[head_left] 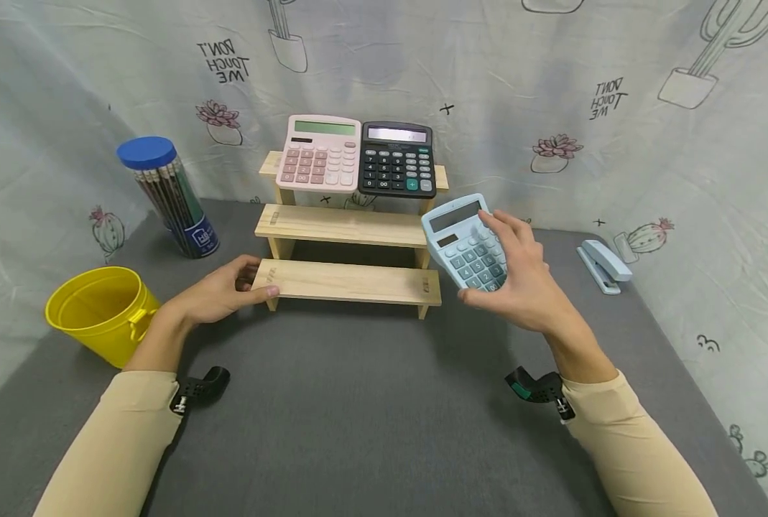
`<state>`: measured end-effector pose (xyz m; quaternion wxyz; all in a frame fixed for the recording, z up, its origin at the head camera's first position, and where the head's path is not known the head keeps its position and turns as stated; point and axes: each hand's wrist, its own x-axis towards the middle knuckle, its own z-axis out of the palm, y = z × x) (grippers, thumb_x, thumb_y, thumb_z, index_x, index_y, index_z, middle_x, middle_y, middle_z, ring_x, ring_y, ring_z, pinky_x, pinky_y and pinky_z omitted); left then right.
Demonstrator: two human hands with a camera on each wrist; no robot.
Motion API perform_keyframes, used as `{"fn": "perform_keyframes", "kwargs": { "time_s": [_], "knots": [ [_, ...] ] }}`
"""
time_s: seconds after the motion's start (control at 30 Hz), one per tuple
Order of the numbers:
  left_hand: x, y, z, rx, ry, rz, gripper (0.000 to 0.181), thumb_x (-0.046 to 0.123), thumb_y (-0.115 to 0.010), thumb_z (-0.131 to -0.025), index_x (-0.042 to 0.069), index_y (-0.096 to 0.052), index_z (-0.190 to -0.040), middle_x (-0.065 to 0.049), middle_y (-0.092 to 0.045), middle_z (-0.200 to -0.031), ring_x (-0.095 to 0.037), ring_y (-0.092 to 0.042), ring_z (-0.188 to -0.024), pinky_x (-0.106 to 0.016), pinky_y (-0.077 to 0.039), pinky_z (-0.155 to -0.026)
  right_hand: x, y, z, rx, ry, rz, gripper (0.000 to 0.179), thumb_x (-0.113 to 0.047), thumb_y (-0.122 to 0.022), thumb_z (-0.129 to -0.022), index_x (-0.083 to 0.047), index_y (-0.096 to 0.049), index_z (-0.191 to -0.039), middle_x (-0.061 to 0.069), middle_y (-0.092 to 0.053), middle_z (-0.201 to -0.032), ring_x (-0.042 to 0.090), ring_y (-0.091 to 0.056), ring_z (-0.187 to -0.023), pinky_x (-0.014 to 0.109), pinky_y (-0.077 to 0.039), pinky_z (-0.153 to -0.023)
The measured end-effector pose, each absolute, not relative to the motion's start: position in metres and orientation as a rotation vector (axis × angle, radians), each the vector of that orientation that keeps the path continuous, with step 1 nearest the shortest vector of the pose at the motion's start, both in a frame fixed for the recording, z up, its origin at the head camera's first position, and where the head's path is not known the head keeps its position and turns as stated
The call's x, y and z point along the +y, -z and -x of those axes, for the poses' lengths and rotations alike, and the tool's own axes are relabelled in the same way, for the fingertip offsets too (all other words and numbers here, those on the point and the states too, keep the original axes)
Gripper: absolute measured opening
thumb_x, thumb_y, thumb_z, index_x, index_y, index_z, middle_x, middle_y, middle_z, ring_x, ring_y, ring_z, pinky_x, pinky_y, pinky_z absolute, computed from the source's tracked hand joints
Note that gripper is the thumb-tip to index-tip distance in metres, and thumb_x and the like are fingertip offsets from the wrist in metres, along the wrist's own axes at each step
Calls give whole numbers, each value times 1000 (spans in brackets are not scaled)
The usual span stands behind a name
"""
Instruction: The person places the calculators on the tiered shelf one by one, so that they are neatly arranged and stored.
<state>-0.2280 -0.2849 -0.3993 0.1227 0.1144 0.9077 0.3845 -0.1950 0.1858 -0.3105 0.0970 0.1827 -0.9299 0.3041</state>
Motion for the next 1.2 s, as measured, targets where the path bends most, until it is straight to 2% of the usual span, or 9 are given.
{"fn": "perform_keyframes", "kwargs": {
  "time_s": [0.13, 0.37, 0.8, 1.07, 1.2],
  "knots": [
    [-285, 398, 228, 2647, -1113, -313, 85, 53, -66, -98, 1, -29, -155, -25, -48, -146, -38, -52, -127, -53, -43, -103, 172, 315, 196, -2756, -890, -597, 108, -34, -85, -70, -27, -29, -162, 7, -19, -166, 42, -29, -128, 54, -27, -87],
    [-282, 397, 228, 2573, -1179, -294, 88, 52, -66, -98, 4, -24, -157, -25, -43, -149, -39, -47, -131, -55, -40, -106, 150, 316, 197, -2719, -888, -710, 107, -34, -85, -68, -31, -32, -161, 6, -20, -166, 43, -27, -136, 69, -24, -95],
    [-284, 403, 226, 2525, -1254, -241, 91, 54, -67, -97, 8, -21, -159, -25, -38, -154, -42, -41, -139, -62, -34, -112, 113, 319, 201, -2792, -861, -800, 110, -42, -83, -66, -30, -30, -162, 7, -23, -166, 43, -29, -136, 72, -25, -97],
    [-282, 402, 225, 2511, -1268, -244, 90, 53, -67, -97, 7, -21, -159, -26, -38, -154, -42, -41, -139, -62, -34, -112, 91, 321, 206, -2773, -876, -855, 109, -42, -82, -66, -31, -30, -161, 5, -29, -162, 38, -36, -127, 60, -30, -91],
    [-282, 402, 226, 2517, -1270, -245, 89, 52, -67, -98, 7, -20, -160, -25, -39, -153, -41, -42, -137, -60, -35, -111, 82, 321, 210, -2765, -873, -868, 109, -40, -83, -66, -31, -31, -161, 4, -33, -160, 37, -37, -127, 58, -32, -90]
  ]
}}
